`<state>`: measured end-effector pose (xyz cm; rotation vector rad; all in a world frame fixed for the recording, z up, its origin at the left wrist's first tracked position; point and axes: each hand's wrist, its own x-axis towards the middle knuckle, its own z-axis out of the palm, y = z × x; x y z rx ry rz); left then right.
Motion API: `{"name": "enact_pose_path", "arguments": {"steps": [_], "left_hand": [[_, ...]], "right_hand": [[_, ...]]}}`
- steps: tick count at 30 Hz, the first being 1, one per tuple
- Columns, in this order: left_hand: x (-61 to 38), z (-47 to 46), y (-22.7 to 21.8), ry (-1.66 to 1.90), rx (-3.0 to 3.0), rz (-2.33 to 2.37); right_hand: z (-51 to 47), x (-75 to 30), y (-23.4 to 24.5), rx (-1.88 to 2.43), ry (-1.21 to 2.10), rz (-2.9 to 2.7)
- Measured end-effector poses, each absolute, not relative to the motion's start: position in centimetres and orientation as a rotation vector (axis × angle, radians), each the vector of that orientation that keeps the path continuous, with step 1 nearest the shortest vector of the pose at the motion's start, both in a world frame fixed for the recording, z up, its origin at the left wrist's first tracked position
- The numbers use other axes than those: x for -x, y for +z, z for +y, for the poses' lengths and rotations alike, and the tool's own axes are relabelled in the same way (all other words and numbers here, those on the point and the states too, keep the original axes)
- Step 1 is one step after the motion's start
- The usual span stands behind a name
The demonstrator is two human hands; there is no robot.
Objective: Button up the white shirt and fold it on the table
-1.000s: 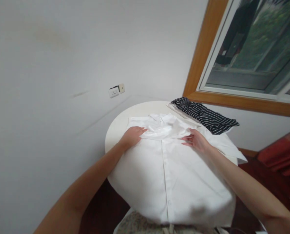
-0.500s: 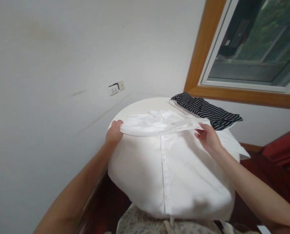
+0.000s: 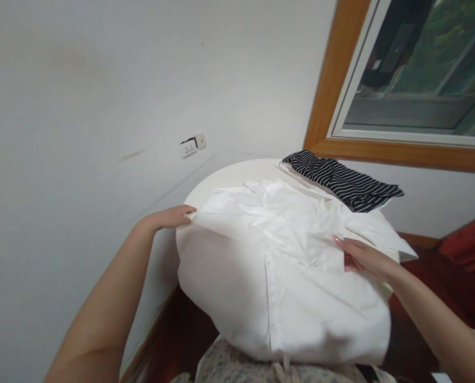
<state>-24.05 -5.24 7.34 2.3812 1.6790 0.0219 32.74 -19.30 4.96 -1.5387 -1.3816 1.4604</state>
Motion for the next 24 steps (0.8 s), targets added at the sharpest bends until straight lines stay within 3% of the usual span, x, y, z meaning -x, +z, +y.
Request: {"name": "enact_pose_path", "arguments": {"steps": [5,8,17,24], "left_hand": [[21.9,0.9,8.7,0.438,-2.496,1.872],[20.1,4.2,7.1,0.427,-2.618,1.865],[23.2,8.6,3.8,0.233,-2.662,1.878],[23.7,11.9,3.2,0.339,-2.559,1.929]], "right_hand": [[-17.9,-32.1,3.4,1.763,0.859,-1.494],[-18.0,-31.9,2.2,1.694,0.658,-1.577],[-18.8,-31.6,1.4,1.707,0.678,-1.586],[-18.9,-31.7,1.2,1.726,0.581,-1.622]]}}
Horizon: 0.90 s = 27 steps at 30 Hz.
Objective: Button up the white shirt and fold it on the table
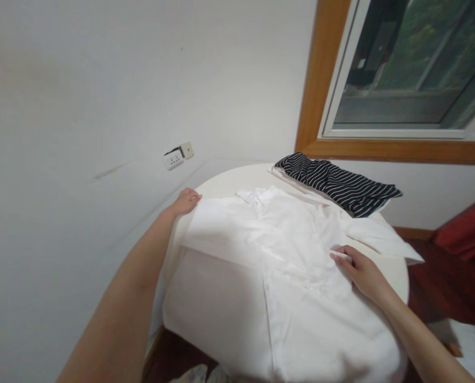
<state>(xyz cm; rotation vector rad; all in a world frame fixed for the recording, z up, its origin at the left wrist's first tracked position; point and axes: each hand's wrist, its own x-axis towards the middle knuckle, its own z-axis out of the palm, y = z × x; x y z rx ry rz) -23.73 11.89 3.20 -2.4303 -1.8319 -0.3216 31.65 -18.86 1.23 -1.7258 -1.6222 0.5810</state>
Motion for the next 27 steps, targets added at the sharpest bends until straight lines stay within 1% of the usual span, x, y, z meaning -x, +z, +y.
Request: {"name": "enact_pose_path", "arguments": {"steps": [2,5,8,13,16,18,22,24,27], "left_hand": [[23.6,12.5,3.2,-0.260,2.397,-1.839],[23.0,12.5,2.9,-0.127,2.397,-1.724],[22.1,11.9,2.9,-0.100,2.398,-1.631],[19.6,9.2,5.3,-0.334,2.270,-1.757],[17.7,5.8,6.2,-0.424,2.330,-1.746],[16.6,3.1,5.5,-0.400,2.446,-1.674],[15.8,-0.9,2.0,-0.281,2.526,-1.652],[16.0,-1.6,0.5,-0.268,2.523,-1.644],[16.6,-1.3,-0.4,-0.237,2.519,-1.650]], "right_hand": [[-18.9,-31.7,1.1,1.740,0.566,-1.633],[-19.0,-31.6,1.0,1.752,0.551,-1.633],[-19.0,-31.4,1.2,1.774,0.568,-1.606],[-18.8,-31.6,1.4,1.763,0.549,-1.543],[-18.5,-31.9,1.3,1.763,0.534,-1.519],[-18.6,-31.9,1.3,1.784,0.537,-1.507],[-19.3,-31.3,1.6,1.819,0.490,-1.573],[-19.5,-31.0,1.8,1.828,0.414,-1.624],[-19.6,-30.8,2.1,1.879,0.241,-1.711]]}}
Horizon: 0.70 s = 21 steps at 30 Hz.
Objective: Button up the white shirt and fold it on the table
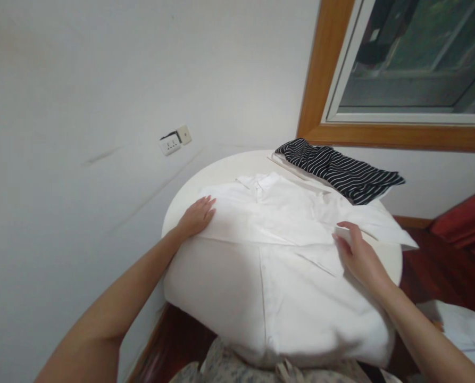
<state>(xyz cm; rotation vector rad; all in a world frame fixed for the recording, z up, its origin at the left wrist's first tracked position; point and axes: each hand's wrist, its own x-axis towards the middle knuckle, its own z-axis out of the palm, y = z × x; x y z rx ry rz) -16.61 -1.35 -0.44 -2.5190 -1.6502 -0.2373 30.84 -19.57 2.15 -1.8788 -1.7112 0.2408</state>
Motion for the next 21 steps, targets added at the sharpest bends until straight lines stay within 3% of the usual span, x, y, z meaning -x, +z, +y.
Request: {"name": "enact_pose_path", "arguments": {"steps": [10,15,21], "left_hand": [[12.0,-3.1,2.5,-0.078,2.286,-1.749],[3.1,-7.0,1.9,-0.256,2.713,-1.334],[0.6,-8.7,1.0,-0.210,2.813,-1.362]], "right_hand": [[-19.8,-30.8,1.8,2.067,0.047,-1.969],[-19.9,-30.9,1.4,1.976,0.026,-1.946],[-19.7,-31.3,0.9,1.932,0.077,-1.952]]}}
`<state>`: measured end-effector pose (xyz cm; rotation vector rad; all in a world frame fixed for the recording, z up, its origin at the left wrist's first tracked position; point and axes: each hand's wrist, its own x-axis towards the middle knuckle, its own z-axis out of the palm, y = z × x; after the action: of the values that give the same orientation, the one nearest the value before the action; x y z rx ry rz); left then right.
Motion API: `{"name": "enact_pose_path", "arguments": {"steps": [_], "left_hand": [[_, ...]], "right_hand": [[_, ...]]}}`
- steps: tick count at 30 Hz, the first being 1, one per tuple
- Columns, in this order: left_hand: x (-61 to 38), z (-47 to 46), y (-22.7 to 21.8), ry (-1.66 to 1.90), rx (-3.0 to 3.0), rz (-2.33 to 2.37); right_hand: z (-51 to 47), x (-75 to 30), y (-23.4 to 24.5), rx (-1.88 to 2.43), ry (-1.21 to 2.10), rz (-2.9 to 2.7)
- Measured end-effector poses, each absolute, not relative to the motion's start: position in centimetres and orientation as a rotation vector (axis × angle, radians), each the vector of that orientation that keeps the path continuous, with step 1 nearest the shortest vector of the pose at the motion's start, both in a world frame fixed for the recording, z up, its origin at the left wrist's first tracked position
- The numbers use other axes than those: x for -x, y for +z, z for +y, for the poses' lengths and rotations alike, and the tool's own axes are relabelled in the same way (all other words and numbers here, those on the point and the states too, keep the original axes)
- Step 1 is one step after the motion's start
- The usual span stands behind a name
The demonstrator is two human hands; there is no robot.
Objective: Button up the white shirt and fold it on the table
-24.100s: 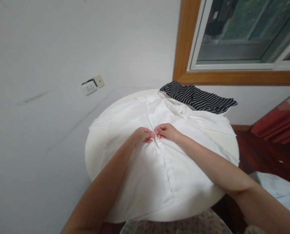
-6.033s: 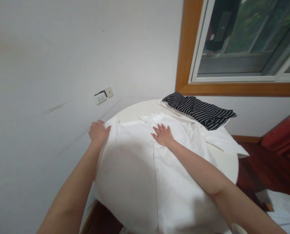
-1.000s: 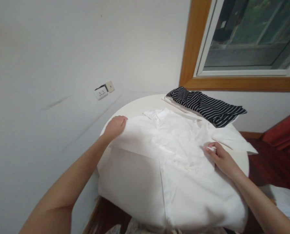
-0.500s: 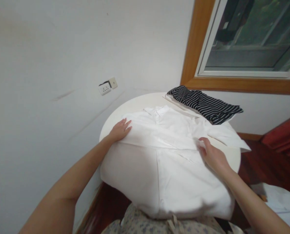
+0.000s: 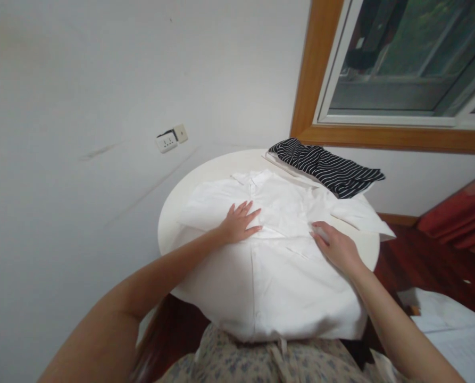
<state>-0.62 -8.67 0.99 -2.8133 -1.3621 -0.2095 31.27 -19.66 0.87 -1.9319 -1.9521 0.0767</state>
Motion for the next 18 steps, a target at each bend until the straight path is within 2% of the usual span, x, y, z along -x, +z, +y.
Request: {"name": "enact_pose_path", "arguments": {"steps": [4,12,15,18], "left_hand": [[-0.6,-8.5,1.5,-0.194,2.796,-1.474],[-3.6,-9.6,1.1,-0.350,2.895,-1.162],[-4.2,-10.3,1.7,-0.298,2.993,-1.018],[-5.2,-11.1,2.0,-0.207,3.036,-1.066]], "right_hand": [[-19.5,-31.4,0.8,1.936,0.131,-1.958],[-19.4,-31.5,0.6,1.858,0.162,-1.980],[-19.2,-31.6,0.4,1.854,0.142,-1.976],[-19.2,-31.6,0.3,1.845,0.137,-1.978]]}}
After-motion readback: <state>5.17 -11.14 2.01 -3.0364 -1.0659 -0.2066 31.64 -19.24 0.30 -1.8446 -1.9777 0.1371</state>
